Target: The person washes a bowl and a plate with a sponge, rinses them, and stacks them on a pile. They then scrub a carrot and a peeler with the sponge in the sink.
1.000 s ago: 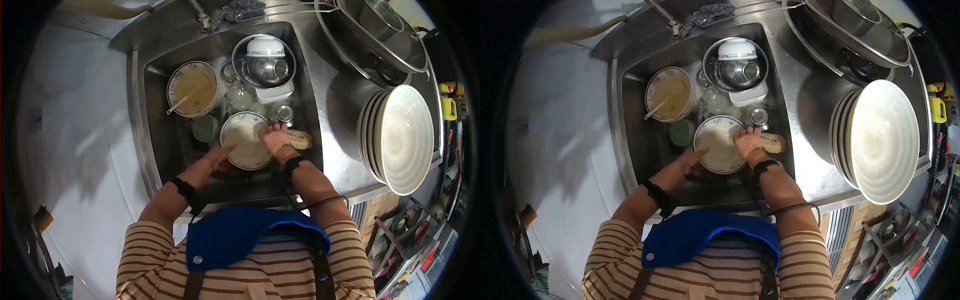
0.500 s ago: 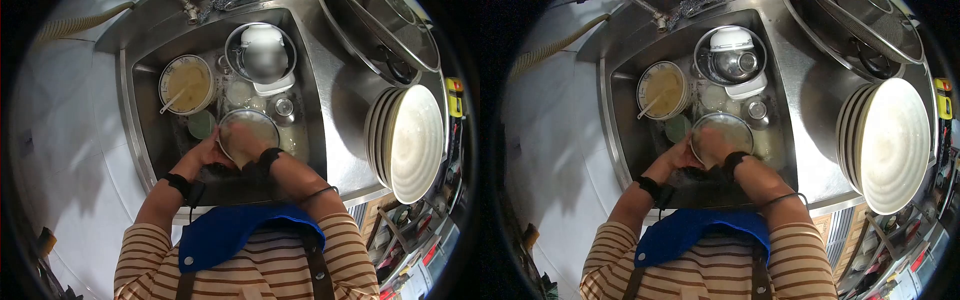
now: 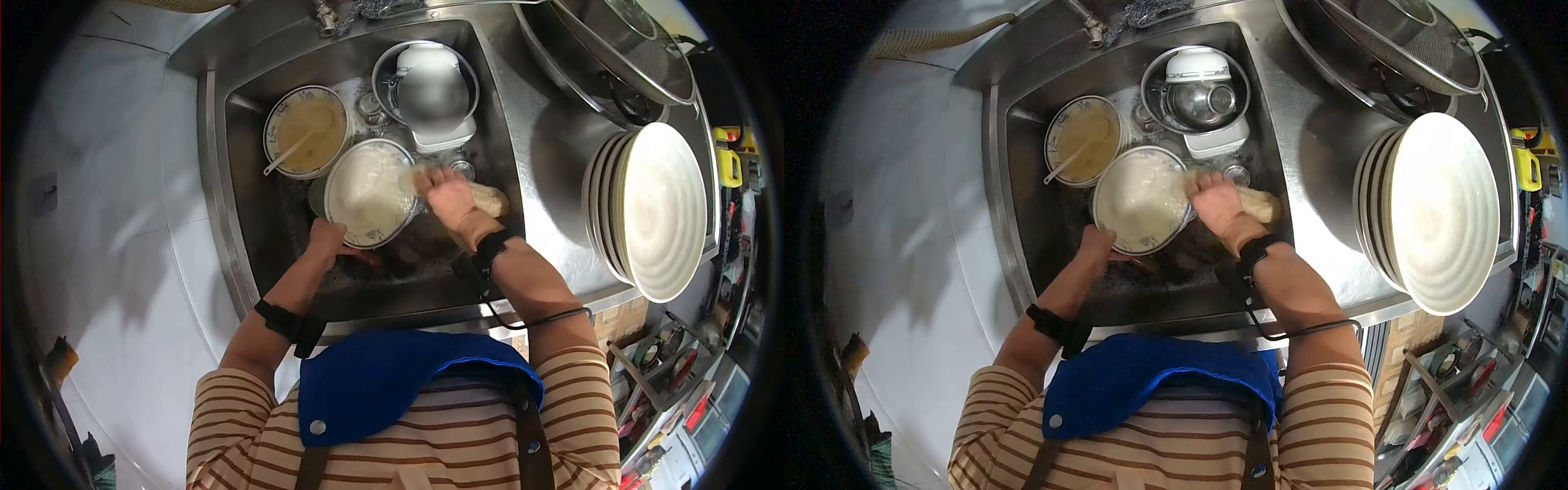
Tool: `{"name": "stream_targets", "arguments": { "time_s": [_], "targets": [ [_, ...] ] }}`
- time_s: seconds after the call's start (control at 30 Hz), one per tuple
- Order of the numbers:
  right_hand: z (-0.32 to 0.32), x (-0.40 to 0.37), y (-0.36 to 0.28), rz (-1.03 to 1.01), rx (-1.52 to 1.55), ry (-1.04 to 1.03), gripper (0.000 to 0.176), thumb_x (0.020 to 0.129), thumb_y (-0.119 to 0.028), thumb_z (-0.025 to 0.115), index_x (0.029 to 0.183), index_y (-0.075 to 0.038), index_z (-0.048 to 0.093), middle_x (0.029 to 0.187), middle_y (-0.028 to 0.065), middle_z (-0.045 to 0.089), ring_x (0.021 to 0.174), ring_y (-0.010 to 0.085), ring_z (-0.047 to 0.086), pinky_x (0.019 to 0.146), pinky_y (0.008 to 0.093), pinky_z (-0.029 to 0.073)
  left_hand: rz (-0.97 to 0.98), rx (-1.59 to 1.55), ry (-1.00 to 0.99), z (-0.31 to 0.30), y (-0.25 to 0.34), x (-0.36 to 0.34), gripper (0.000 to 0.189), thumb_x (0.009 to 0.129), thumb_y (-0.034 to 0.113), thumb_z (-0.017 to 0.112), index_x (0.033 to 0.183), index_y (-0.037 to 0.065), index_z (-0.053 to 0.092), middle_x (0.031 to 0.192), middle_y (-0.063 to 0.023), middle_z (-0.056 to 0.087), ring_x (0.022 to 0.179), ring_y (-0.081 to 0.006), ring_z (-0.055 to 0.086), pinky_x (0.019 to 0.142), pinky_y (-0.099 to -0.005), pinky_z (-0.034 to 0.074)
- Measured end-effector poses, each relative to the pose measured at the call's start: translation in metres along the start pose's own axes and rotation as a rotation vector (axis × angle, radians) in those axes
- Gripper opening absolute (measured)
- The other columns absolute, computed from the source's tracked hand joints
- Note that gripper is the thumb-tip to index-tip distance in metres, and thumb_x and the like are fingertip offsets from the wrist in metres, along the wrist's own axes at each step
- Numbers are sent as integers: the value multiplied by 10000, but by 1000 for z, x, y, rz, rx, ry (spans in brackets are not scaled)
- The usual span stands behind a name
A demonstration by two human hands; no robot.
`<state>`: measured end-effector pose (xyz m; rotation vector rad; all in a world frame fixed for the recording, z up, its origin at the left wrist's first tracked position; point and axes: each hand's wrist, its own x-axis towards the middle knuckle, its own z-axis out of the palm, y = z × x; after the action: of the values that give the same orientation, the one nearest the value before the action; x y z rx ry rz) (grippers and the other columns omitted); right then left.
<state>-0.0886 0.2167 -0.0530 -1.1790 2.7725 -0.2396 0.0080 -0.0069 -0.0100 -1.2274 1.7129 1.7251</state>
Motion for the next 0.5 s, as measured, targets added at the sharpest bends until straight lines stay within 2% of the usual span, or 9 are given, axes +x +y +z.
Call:
{"name": "stream_targets", "arguments": {
  "time_s": [0.03,0.07,0.13,0.23,0.3,0.37,0.43,0.47,0.5],
  "targets": [
    [-7,5,0,-33,15,281,339,736,-149,492,1065,-94,553,979,111,566,925,252,523,733,363,411,54,-31,-6,-2,0,-2,307,756,-40,391,1026,-147,491,882,-249,583,664,-335,631,502,-371,570],
    [-14,9,0,-34,16,285,339,736,-149,492,1065,-94,553,979,111,566,925,252,523,733,363,411,57,-29,-3,-4,1,-4,307,756,-40,391,1026,-147,491,882,-249,583,664,-335,631,502,-371,570],
    [-34,20,-1,-120,36,346,338,727,-156,492,1054,-102,555,956,100,559,889,253,519,724,347,403,149,101,-35,-2,10,-13,347,736,-22,395,1048,-159,461,915,-248,576,757,-341,630,579,-388,582],
    [-24,22,2,-41,-14,351,337,723,-171,495,1047,-104,559,925,84,557,855,239,514,735,355,396,178,56,6,12,19,-23,313,752,-27,399,1024,-158,481,886,-240,579,695,-302,634,513,-339,567],
    [-6,15,-18,34,3,285,311,744,-152,482,1043,-132,567,974,92,566,905,271,515,749,362,394,222,43,12,18,21,-21,331,750,-20,397,1049,-140,472,913,-230,576,705,-297,631,537,-350,569],
    [18,8,-44,293,285,32,349,735,-105,505,1071,-176,566,1008,101,577,931,294,537,759,383,421,261,27,12,20,18,-14,350,748,-12,394,1073,-122,463,939,-220,573,715,-291,627,562,-360,571],
    [38,6,-75,405,659,-165,372,718,-121,527,1082,-174,580,865,158,599,834,303,578,705,413,449,339,23,37,19,9,0,369,745,-21,392,1102,-64,473,1007,-194,554,781,-270,618,568,-340,564],
    [40,1,-85,406,663,-166,372,718,-121,527,1082,-174,580,865,158,599,834,303,578,705,413,449,337,26,37,18,7,9,369,745,-21,392,1102,-64,473,1007,-194,554,781,-270,618,568,-340,564],
    [24,-4,-95,308,744,-44,378,707,-131,543,1080,-172,587,836,151,601,803,287,590,687,408,460,421,82,108,17,6,17,398,750,-31,383,1138,-26,469,1039,-179,549,828,-270,605,553,-337,565]
  ]
}}
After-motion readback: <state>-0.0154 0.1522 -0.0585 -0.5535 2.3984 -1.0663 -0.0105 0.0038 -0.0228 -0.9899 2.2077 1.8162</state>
